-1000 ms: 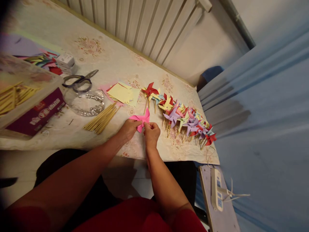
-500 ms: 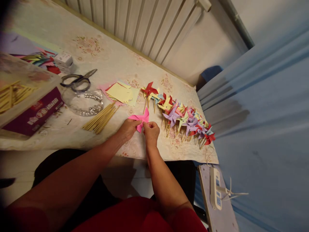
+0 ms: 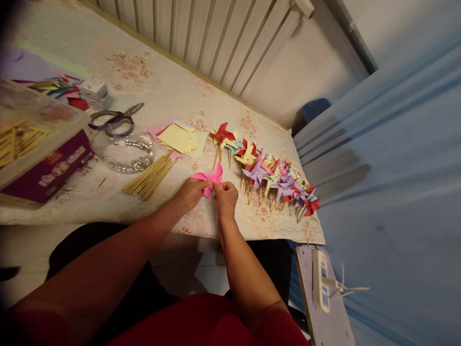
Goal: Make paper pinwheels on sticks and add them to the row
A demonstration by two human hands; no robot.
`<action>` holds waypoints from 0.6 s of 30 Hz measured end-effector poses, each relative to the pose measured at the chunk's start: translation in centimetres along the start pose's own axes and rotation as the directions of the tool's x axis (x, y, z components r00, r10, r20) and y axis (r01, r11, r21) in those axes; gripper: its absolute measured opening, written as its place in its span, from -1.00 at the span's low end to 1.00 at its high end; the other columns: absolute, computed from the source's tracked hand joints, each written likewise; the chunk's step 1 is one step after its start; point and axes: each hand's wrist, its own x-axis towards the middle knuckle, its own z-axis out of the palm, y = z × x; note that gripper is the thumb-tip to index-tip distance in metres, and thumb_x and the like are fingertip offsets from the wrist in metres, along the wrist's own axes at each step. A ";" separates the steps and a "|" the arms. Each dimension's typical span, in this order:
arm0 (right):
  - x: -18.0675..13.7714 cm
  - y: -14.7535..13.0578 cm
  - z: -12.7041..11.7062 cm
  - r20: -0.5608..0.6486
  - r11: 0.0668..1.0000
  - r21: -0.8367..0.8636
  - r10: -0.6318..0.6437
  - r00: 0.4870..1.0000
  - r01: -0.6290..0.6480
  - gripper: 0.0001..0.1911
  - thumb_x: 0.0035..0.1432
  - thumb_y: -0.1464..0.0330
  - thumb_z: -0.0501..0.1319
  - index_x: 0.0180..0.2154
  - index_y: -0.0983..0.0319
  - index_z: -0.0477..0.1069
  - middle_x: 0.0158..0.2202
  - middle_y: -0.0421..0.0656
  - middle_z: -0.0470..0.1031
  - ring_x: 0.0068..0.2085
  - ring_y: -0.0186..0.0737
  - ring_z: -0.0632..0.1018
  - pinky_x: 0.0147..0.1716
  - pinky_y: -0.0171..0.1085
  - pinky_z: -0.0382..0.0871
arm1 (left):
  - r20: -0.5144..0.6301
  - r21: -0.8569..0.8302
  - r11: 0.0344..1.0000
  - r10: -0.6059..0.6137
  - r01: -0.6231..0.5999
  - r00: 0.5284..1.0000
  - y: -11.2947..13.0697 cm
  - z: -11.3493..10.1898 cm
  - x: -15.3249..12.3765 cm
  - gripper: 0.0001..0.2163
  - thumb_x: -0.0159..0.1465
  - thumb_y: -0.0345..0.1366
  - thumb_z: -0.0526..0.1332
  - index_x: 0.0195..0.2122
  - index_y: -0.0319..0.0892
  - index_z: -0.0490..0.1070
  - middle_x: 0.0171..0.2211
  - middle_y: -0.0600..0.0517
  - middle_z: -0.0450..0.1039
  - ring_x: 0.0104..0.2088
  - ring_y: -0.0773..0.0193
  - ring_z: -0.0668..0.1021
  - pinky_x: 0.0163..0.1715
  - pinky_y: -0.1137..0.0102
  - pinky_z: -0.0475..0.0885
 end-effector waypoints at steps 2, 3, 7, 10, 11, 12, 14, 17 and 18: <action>0.0 -0.1 0.1 -0.010 1.000 -0.001 0.005 1.000 -0.005 -0.77 -0.10 0.24 0.26 -0.60 0.19 0.28 -0.71 -0.37 0.26 -0.66 -0.41 0.26 -0.63 -0.37 0.13 | 0.009 0.001 1.000 0.000 0.000 1.000 0.1 0.1 0.0 -0.81 -0.14 -0.32 0.38 -0.63 -0.25 0.37 -0.66 0.11 0.30 -0.60 0.43 0.32 -0.58 0.47 0.15; 0.0 -0.1 0.1 -0.014 1.000 -0.003 0.008 1.000 -0.008 -0.78 -0.10 0.25 0.26 -0.60 0.19 0.28 -0.71 -0.37 0.26 -0.66 -0.41 0.26 -0.63 -0.37 0.13 | 0.013 0.001 1.000 0.002 -0.002 1.000 0.1 0.1 0.0 -0.81 -0.15 -0.32 0.39 -0.62 -0.25 0.37 -0.65 0.11 0.31 -0.60 0.43 0.32 -0.58 0.47 0.15; -0.1 -0.1 0.2 -0.019 1.000 0.000 0.002 1.000 -0.002 -0.78 -0.10 0.26 0.27 -0.60 0.19 0.27 -0.70 -0.37 0.25 -0.66 -0.41 0.27 -0.63 -0.37 0.14 | 0.012 0.003 1.000 0.014 -0.014 1.000 0.0 0.1 0.0 -0.82 -0.15 -0.31 0.38 -0.60 -0.26 0.40 -0.64 0.10 0.34 -0.59 0.42 0.34 -0.55 0.46 0.18; -0.2 -0.3 0.4 -0.016 1.000 -0.001 0.008 1.000 -0.008 -0.77 -0.09 0.24 0.27 -0.59 0.20 0.28 -0.69 -0.36 0.26 -0.66 -0.41 0.28 -0.62 -0.37 0.15 | 0.010 0.003 0.999 0.036 -0.036 0.999 -0.2 0.0 0.1 -0.83 -0.12 -0.32 0.36 -0.61 -0.25 0.39 -0.65 0.12 0.32 -0.59 0.42 0.33 -0.55 0.46 0.16; -0.3 -0.5 0.4 -0.017 1.000 -0.009 0.012 1.000 -0.012 -0.77 -0.08 0.24 0.27 -0.59 0.20 0.28 -0.69 -0.36 0.27 -0.65 -0.40 0.28 -0.61 -0.37 0.16 | 0.009 0.001 0.999 0.041 -0.041 0.999 -0.3 -0.1 0.1 -0.83 -0.11 -0.32 0.36 -0.62 -0.25 0.38 -0.66 0.13 0.31 -0.59 0.43 0.31 -0.56 0.46 0.15; -0.5 -0.6 0.4 -0.020 1.000 -0.020 0.013 1.000 -0.013 -0.77 -0.07 0.23 0.27 -0.58 0.20 0.30 -0.68 -0.35 0.28 -0.65 -0.39 0.29 -0.60 -0.37 0.17 | 0.007 0.001 0.999 0.043 -0.043 0.999 -0.3 -0.1 0.2 -0.83 -0.11 -0.32 0.36 -0.63 -0.24 0.37 -0.67 0.14 0.29 -0.60 0.43 0.30 -0.56 0.46 0.13; -0.8 -0.9 0.4 -0.043 0.999 -0.043 -0.001 0.999 -0.001 -0.79 -0.06 0.22 0.27 -0.54 0.20 0.34 -0.64 -0.34 0.31 -0.63 -0.38 0.31 -0.59 -0.36 0.19 | 0.001 0.005 0.999 0.042 -0.042 0.999 -0.3 -0.2 0.2 -0.82 -0.10 -0.32 0.35 -0.64 -0.24 0.35 -0.68 0.15 0.27 -0.61 0.45 0.27 -0.57 0.46 0.11; -1.1 -1.1 0.2 -0.128 0.995 -0.071 -0.073 0.989 0.064 -0.82 -0.03 0.23 0.25 -0.46 0.21 0.39 -0.56 -0.29 0.36 -0.56 -0.35 0.35 -0.53 -0.35 0.23 | -0.024 0.021 0.999 0.043 -0.042 0.999 0.1 -0.2 0.1 -0.81 -0.11 -0.30 0.35 -0.64 -0.23 0.34 -0.69 0.15 0.26 -0.62 0.46 0.25 -0.57 0.47 0.09; -1.2 -1.0 0.0 -0.167 0.992 -0.081 -0.106 0.980 0.094 -0.83 -0.02 0.23 0.23 -0.43 0.21 0.39 -0.53 -0.28 0.37 -0.53 -0.34 0.37 -0.50 -0.34 0.25 | -0.035 0.027 0.999 0.046 -0.045 0.998 0.3 -0.2 0.0 -0.81 -0.11 -0.29 0.35 -0.63 -0.23 0.34 -0.68 0.15 0.26 -0.62 0.46 0.25 -0.57 0.47 0.09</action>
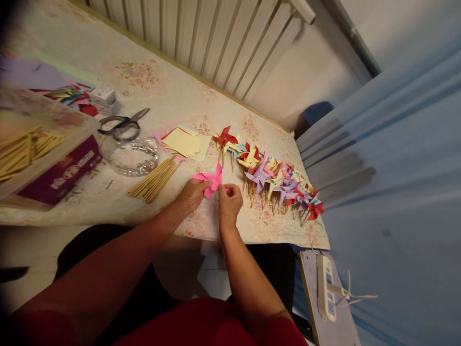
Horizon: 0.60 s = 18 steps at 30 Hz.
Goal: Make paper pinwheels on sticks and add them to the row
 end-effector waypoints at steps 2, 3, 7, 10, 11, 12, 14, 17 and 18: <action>0.0 0.5 -0.5 -0.091 0.998 -0.015 -0.061 0.994 0.060 -0.84 0.02 0.25 0.18 -0.39 0.21 0.38 -0.47 -0.26 0.39 -0.46 -0.32 0.38 -0.43 -0.34 0.28 | -0.025 0.011 1.000 0.007 -0.007 1.000 0.4 0.0 -0.1 -0.81 -0.11 -0.29 0.35 -0.63 -0.22 0.34 -0.68 0.16 0.26 -0.62 0.46 0.25 -0.57 0.48 0.09; 0.1 1.0 -0.9 -0.129 0.996 -0.029 -0.084 0.988 0.081 -0.84 0.03 0.26 0.16 -0.37 0.21 0.38 -0.45 -0.25 0.39 -0.44 -0.31 0.39 -0.40 -0.33 0.28 | -0.035 0.014 1.000 0.011 -0.010 0.999 0.5 0.0 -0.1 -0.80 -0.12 -0.28 0.35 -0.64 -0.22 0.32 -0.69 0.16 0.26 -0.62 0.46 0.24 -0.57 0.48 0.08; 0.1 3.6 -2.1 -0.133 0.982 -0.140 -0.144 0.981 0.126 -0.84 0.04 0.29 0.11 -0.37 0.23 0.38 -0.47 -0.25 0.37 -0.42 -0.29 0.38 -0.35 -0.31 0.27 | -0.064 0.003 1.000 0.009 -0.009 0.998 1.1 -0.1 -0.1 -0.77 -0.13 -0.30 0.36 -0.65 -0.21 0.29 -0.67 0.18 0.24 -0.61 0.48 0.23 -0.56 0.50 0.07; -0.3 5.5 -2.5 -0.007 0.945 -0.255 -0.213 0.977 0.204 -0.83 0.10 0.32 0.05 -0.40 0.24 0.38 -0.48 -0.23 0.39 -0.42 -0.28 0.38 -0.32 -0.29 0.26 | -0.083 -0.010 1.000 -0.002 0.001 0.997 1.3 -0.1 0.0 -0.79 -0.13 -0.31 0.35 -0.64 -0.21 0.29 -0.66 0.18 0.25 -0.59 0.47 0.25 -0.55 0.50 0.09; -0.5 6.0 -2.5 0.049 0.923 -0.293 -0.246 0.968 0.249 -0.82 0.11 0.33 0.05 -0.40 0.24 0.39 -0.47 -0.21 0.41 -0.41 -0.27 0.39 -0.30 -0.29 0.26 | -0.092 -0.007 1.000 -0.006 0.005 0.996 1.4 -0.1 0.1 -0.79 -0.13 -0.32 0.34 -0.65 -0.21 0.28 -0.66 0.18 0.24 -0.59 0.47 0.25 -0.55 0.49 0.08; -0.6 6.3 -2.4 0.098 0.898 -0.322 -0.283 0.954 0.300 -0.81 0.12 0.34 0.06 -0.40 0.24 0.40 -0.44 -0.18 0.43 -0.38 -0.26 0.41 -0.28 -0.28 0.27 | -0.099 0.000 1.000 -0.008 0.008 0.995 1.5 -0.2 0.1 -0.79 -0.13 -0.32 0.34 -0.66 -0.20 0.27 -0.67 0.18 0.22 -0.60 0.47 0.23 -0.56 0.49 0.07; -0.9 6.6 -2.2 0.174 0.855 -0.361 -0.330 0.928 0.372 -0.80 0.15 0.35 0.05 -0.39 0.25 0.42 -0.42 -0.16 0.45 -0.36 -0.25 0.43 -0.27 -0.28 0.27 | -0.107 0.015 1.000 -0.006 0.008 0.994 1.4 -0.3 0.2 -0.77 -0.13 -0.31 0.34 -0.67 -0.20 0.25 -0.69 0.19 0.19 -0.60 0.47 0.20 -0.56 0.49 0.05; -1.1 6.6 -2.1 0.220 0.826 -0.384 -0.353 0.909 0.413 -0.78 0.18 0.37 0.04 -0.39 0.25 0.43 -0.42 -0.15 0.45 -0.37 -0.25 0.43 -0.28 -0.28 0.26 | -0.090 0.031 0.999 -0.004 0.007 0.996 1.1 -0.6 0.5 -0.77 -0.11 -0.29 0.33 -0.65 -0.20 0.25 -0.69 0.19 0.17 -0.61 0.47 0.19 -0.56 0.48 0.04; -1.2 6.5 -2.1 0.224 0.823 -0.386 -0.355 0.907 0.418 -0.78 0.18 0.37 0.03 -0.39 0.25 0.43 -0.42 -0.15 0.45 -0.37 -0.25 0.43 -0.29 -0.29 0.26 | -0.087 0.037 0.999 -0.005 0.009 0.996 1.0 -0.7 0.6 -0.77 -0.11 -0.29 0.33 -0.65 -0.20 0.25 -0.69 0.19 0.17 -0.61 0.47 0.18 -0.56 0.48 0.02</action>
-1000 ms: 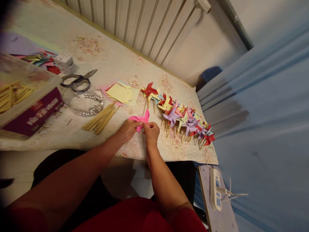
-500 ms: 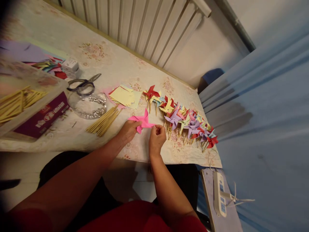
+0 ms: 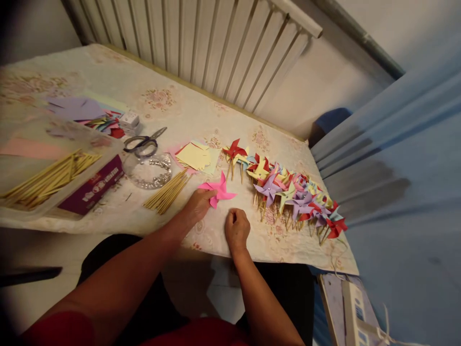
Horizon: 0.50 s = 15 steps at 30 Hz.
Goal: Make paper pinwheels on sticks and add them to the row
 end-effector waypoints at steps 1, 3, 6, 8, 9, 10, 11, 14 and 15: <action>0.0 0.0 0.0 0.000 1.000 -0.001 -0.004 1.000 0.004 -0.78 0.19 0.37 0.03 -0.38 0.25 0.43 -0.42 -0.15 0.46 -0.37 -0.25 0.43 -0.29 -0.29 0.26 | -0.002 0.008 1.000 -0.003 0.003 1.000 -0.2 -0.1 0.1 -0.78 -0.11 -0.29 0.32 -0.64 -0.20 0.25 -0.69 0.19 0.17 -0.61 0.47 0.18 -0.56 0.47 0.01; 0.0 0.0 -0.1 0.003 1.000 0.001 -0.010 1.000 0.010 -0.78 0.19 0.38 0.04 -0.38 0.25 0.44 -0.42 -0.15 0.46 -0.37 -0.25 0.44 -0.29 -0.29 0.26 | -0.013 0.019 1.000 -0.010 0.010 1.000 -0.4 -0.3 0.2 -0.79 -0.11 -0.29 0.32 -0.63 -0.20 0.25 -0.69 0.19 0.16 -0.62 0.47 0.18 -0.56 0.47 0.00; 0.0 0.1 -0.1 0.004 1.000 0.011 -0.006 1.000 0.006 -0.77 0.19 0.37 0.04 -0.39 0.26 0.43 -0.42 -0.14 0.46 -0.38 -0.25 0.44 -0.30 -0.29 0.26 | -0.019 0.023 1.000 -0.021 0.021 1.000 -0.6 -0.3 0.2 -0.78 -0.12 -0.28 0.32 -0.64 -0.20 0.25 -0.69 0.19 0.16 -0.61 0.47 0.18 -0.56 0.46 0.00; -0.1 0.2 -0.1 0.004 1.000 0.021 -0.002 1.000 0.002 -0.78 0.20 0.37 0.05 -0.39 0.26 0.43 -0.42 -0.14 0.46 -0.38 -0.24 0.44 -0.30 -0.28 0.27 | -0.015 0.026 0.999 -0.029 0.029 0.999 -0.4 -0.2 0.0 -0.77 -0.13 -0.27 0.32 -0.65 -0.19 0.24 -0.69 0.19 0.15 -0.62 0.47 0.18 -0.56 0.46 -0.01; -0.1 0.3 -0.1 0.005 1.000 0.026 -0.001 1.000 0.001 -0.78 0.20 0.36 0.05 -0.39 0.26 0.43 -0.42 -0.14 0.46 -0.38 -0.24 0.44 -0.30 -0.28 0.27 | -0.012 0.024 0.999 -0.031 0.031 0.999 -0.3 -0.1 -0.1 -0.76 -0.14 -0.27 0.33 -0.65 -0.19 0.24 -0.69 0.19 0.15 -0.62 0.47 0.18 -0.56 0.45 -0.01; -0.2 0.3 0.0 0.007 1.000 0.029 -0.001 1.000 0.001 -0.78 0.20 0.36 0.05 -0.39 0.26 0.43 -0.43 -0.14 0.46 -0.38 -0.24 0.44 -0.30 -0.28 0.27 | -0.007 0.019 0.999 -0.032 0.032 0.999 -0.1 0.0 -0.2 -0.75 -0.15 -0.26 0.34 -0.65 -0.19 0.24 -0.69 0.19 0.15 -0.61 0.47 0.18 -0.56 0.46 -0.01; -0.2 0.3 0.0 0.009 1.000 0.031 0.000 1.000 0.000 -0.78 0.19 0.36 0.06 -0.39 0.26 0.43 -0.43 -0.15 0.45 -0.39 -0.24 0.44 -0.31 -0.28 0.27 | -0.004 0.010 0.999 -0.030 0.030 1.000 0.1 0.1 -0.3 -0.75 -0.15 -0.26 0.34 -0.64 -0.20 0.25 -0.68 0.19 0.15 -0.61 0.47 0.18 -0.56 0.46 0.00; -0.3 0.4 -0.1 0.020 0.999 0.037 0.010 1.000 -0.011 -0.79 0.19 0.34 0.07 -0.38 0.26 0.44 -0.43 -0.15 0.45 -0.38 -0.24 0.44 -0.31 -0.28 0.27 | -0.003 -0.011 1.000 -0.020 0.020 1.000 0.3 0.2 -0.4 -0.74 -0.16 -0.26 0.36 -0.62 -0.20 0.26 -0.67 0.19 0.18 -0.61 0.48 0.19 -0.56 0.46 0.01; -0.3 0.5 -0.1 0.024 0.999 0.040 0.016 1.000 -0.017 -0.78 0.19 0.34 0.07 -0.38 0.26 0.44 -0.43 -0.15 0.46 -0.38 -0.24 0.44 -0.30 -0.28 0.27 | -0.002 -0.015 1.000 -0.013 0.013 1.000 0.3 0.2 -0.4 -0.74 -0.16 -0.26 0.37 -0.62 -0.20 0.27 -0.67 0.19 0.19 -0.61 0.48 0.19 -0.56 0.47 0.01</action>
